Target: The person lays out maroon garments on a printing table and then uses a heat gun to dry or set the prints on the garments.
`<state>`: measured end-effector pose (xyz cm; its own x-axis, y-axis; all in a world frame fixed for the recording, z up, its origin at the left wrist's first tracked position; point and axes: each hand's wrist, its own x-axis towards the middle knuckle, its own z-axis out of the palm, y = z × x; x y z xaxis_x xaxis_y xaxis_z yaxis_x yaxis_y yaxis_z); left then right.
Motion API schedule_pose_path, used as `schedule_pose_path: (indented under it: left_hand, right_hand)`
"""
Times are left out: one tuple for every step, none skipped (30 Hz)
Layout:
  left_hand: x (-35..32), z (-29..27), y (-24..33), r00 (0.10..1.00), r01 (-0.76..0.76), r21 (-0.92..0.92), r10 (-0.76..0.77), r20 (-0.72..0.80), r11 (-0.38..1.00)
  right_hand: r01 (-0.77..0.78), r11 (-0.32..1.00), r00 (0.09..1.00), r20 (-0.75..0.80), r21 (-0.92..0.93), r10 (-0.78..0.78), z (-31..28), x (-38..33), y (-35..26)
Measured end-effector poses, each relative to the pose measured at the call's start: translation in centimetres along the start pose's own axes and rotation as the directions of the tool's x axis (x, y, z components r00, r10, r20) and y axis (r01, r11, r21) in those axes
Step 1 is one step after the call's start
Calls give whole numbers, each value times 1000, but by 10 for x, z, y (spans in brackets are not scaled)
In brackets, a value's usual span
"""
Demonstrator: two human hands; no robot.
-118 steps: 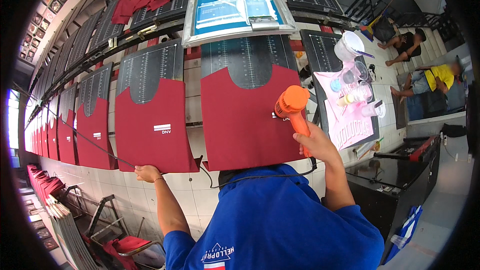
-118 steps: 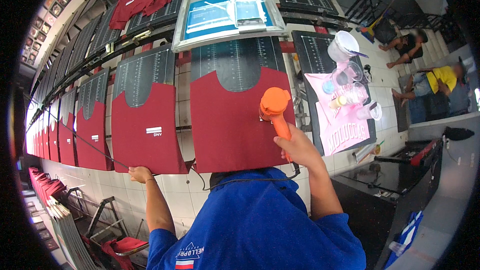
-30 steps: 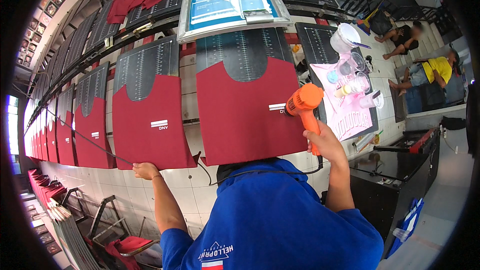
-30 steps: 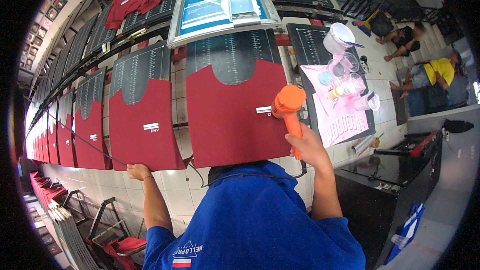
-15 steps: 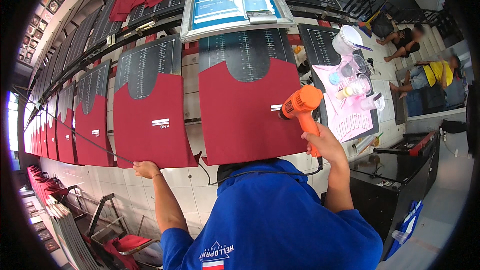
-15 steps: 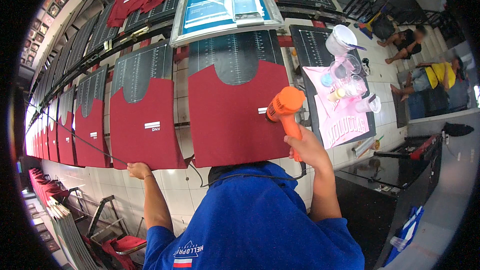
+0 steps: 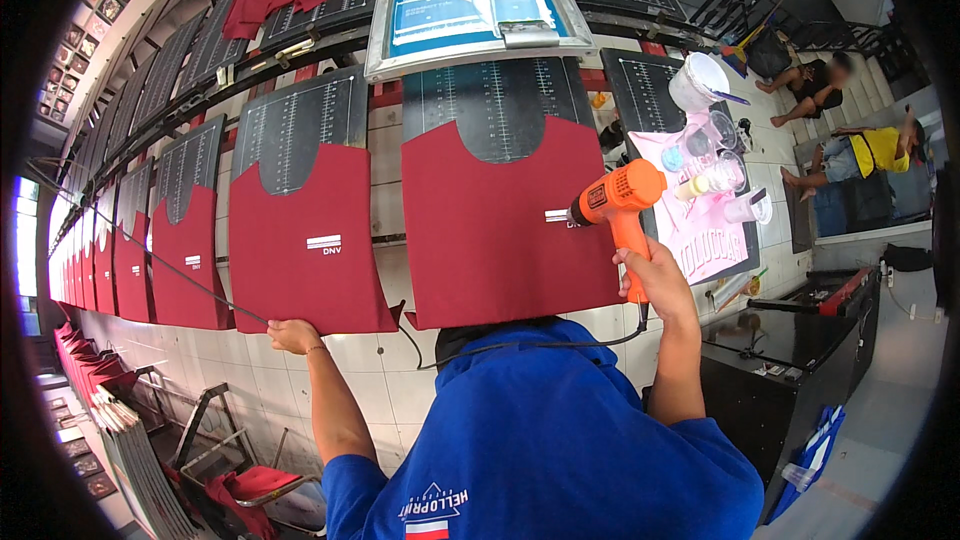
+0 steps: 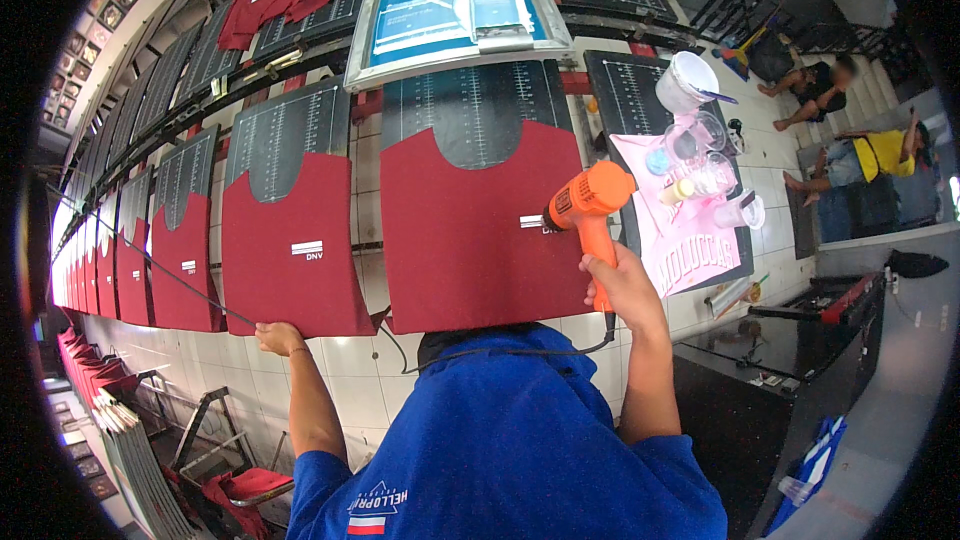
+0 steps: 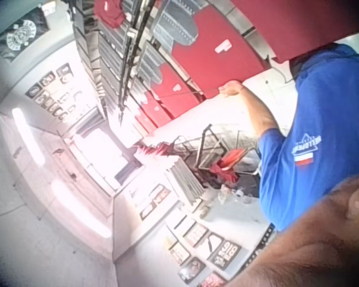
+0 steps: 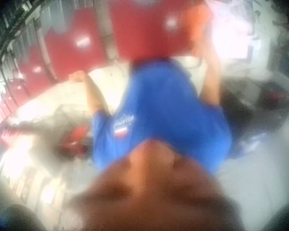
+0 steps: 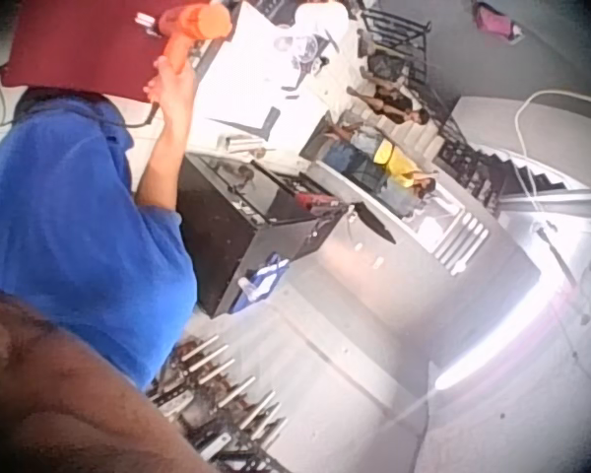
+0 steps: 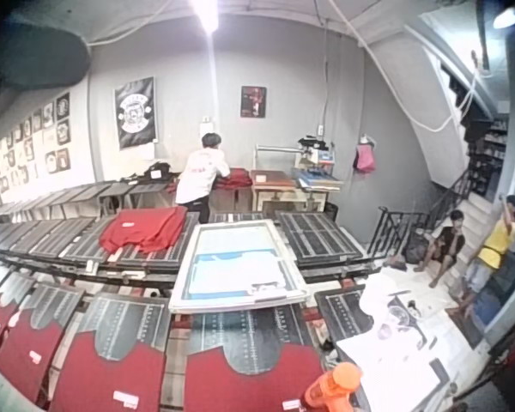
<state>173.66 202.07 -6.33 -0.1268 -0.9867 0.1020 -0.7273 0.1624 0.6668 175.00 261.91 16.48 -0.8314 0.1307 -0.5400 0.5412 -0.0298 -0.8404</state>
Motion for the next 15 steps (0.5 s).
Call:
schedule_pose_path:
  left_hand:
    - [1, 0, -1, 1000, -4, 7, 4, -1, 1000]
    - [2, 1, -2, 1000, -8, 14, 8, -2, 1000]
    - [2, 0, -1, 1000, -4, 12, 4, -2, 1000]
    - [1, -1, 0, 1000, 0, 10, 0, -2, 1000]
    - [1, -1, 0, 1000, 4, 8, -4, -2, 1000]
    - [-2, -2, 3, 1000, 7, 7, -7, 2, 1000]
    - [-4, -4, 7, 1000, 11, 7, -11, 8, 1000]
    - [-6, -4, 10, 1000, 14, 7, -14, 13, 1000]
    - [-6, -5, 10, 1000, 14, 5, -14, 12, 1000]
    - [-7, -6, 10, 1000, 14, 4, -14, 12, 1000]
    - [-8, -6, 10, 1000, 14, 2, -14, 12, 1000]
    - [-7, -6, 10, 1000, 11, 5, -11, 10, 1000]
    - [-6, -5, 8, 1000, 9, 7, -9, 8, 1000]
    - [-5, -3, 6, 1000, 7, 10, -7, 7, 1000]
    - [-1, -2, 2, 1000, -22, 7, 22, 7, 1000]
  right_hand:
    - [14, 999, 1000, -9, -38, -14, 2, 1, 2]
    - [27, 997, 999, -18, -77, -29, 5, 3, 5]
    - [41, 993, 999, -25, -115, -44, 8, 4, 6]
    - [29, 996, 1000, -10, -88, -30, 6, 5, 6]
    - [16, 998, 1000, 6, -61, -16, 3, 5, 4]
    - [2, 999, 1000, 20, -34, -2, 0, 6, 4]
    - [21, 999, 1000, 12, -50, -20, 3, 6, 5]
    - [39, 997, 999, 4, -67, -38, 9, 6, 6]
    - [57, 995, 998, -2, -85, -57, 12, 6, 6]
    - [45, 996, 999, 18, -76, -44, 12, 6, 4]
    - [32, 997, 999, 39, -66, -30, 11, 5, 1]
    - [20, 998, 998, 61, -56, -17, 11, 5, -1]
    - [32, 998, 997, 68, -60, -27, 14, 5, -1]
    - [43, 997, 996, 75, -64, -38, 18, 6, -1]
    - [54, 996, 995, 86, -67, -48, 21, 6, 0]
